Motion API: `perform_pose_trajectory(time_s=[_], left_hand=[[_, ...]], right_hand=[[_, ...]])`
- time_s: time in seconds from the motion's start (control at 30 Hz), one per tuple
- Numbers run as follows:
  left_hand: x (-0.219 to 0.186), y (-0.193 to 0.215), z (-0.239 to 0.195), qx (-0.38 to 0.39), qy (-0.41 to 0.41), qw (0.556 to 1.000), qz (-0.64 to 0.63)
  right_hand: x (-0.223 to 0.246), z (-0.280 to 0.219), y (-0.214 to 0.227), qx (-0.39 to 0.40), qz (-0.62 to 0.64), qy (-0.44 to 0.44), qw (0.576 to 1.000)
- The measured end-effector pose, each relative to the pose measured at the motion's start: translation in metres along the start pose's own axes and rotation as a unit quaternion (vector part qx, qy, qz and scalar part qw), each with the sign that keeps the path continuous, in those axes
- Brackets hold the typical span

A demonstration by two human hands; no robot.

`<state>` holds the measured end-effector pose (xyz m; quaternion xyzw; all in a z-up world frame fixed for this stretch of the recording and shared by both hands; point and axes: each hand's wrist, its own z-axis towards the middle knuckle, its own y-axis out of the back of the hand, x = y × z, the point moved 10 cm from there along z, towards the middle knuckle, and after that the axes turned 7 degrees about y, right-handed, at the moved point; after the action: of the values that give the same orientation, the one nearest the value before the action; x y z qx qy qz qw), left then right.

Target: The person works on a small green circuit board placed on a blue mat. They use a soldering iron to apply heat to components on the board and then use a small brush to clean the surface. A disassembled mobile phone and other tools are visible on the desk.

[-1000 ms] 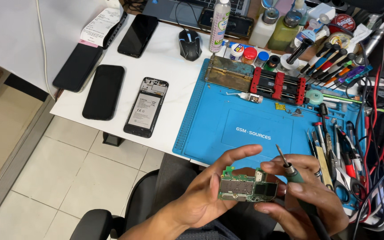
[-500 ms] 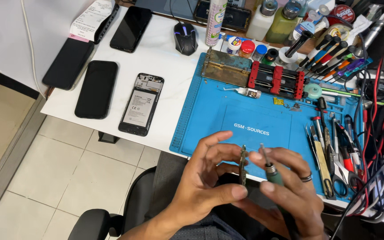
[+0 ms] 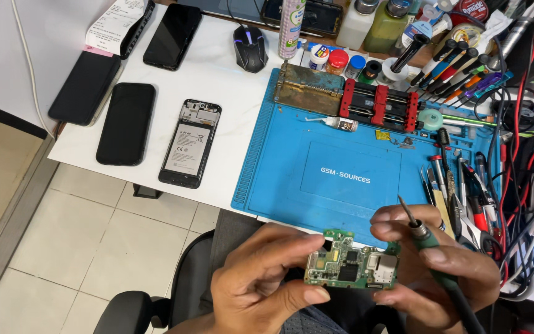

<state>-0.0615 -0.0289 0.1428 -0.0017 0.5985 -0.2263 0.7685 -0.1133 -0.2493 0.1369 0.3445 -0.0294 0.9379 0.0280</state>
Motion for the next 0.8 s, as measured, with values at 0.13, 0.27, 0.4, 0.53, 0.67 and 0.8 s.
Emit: perform_pose_trajectory(time_s=[0.13, 0.27, 0.4, 0.53, 0.67, 0.8], left_hand=[[-0.01, -0.002, -0.006, -0.032, -0.034, 0.998, 0.029], [-0.011, -0.002, -0.008, -0.031, -0.049, 0.998, 0.029], [-0.011, -0.002, -0.009, -0.028, -0.058, 0.998, 0.027], [-0.01, -0.002, -0.01, -0.024, -0.056, 0.998, 0.026], [-0.007, -0.002, -0.012, -0.028, -0.043, 0.999, -0.006], [-0.006, -0.002, -0.012, -0.025, -0.032, 0.999, -0.017]], right_hand=[[0.001, -0.011, 0.005, -0.007, 0.009, -0.011, 1.0], [0.006, 0.001, -0.003, 0.026, -0.047, 0.051, 0.997], [0.011, 0.001, -0.005, 0.031, -0.071, 0.047, 0.996], [0.014, 0.0, -0.004, 0.032, -0.079, 0.018, 0.996], [0.016, 0.001, -0.006, 0.041, -0.104, 0.01, 0.994], [0.018, 0.002, -0.007, 0.04, -0.1, 0.028, 0.994]])
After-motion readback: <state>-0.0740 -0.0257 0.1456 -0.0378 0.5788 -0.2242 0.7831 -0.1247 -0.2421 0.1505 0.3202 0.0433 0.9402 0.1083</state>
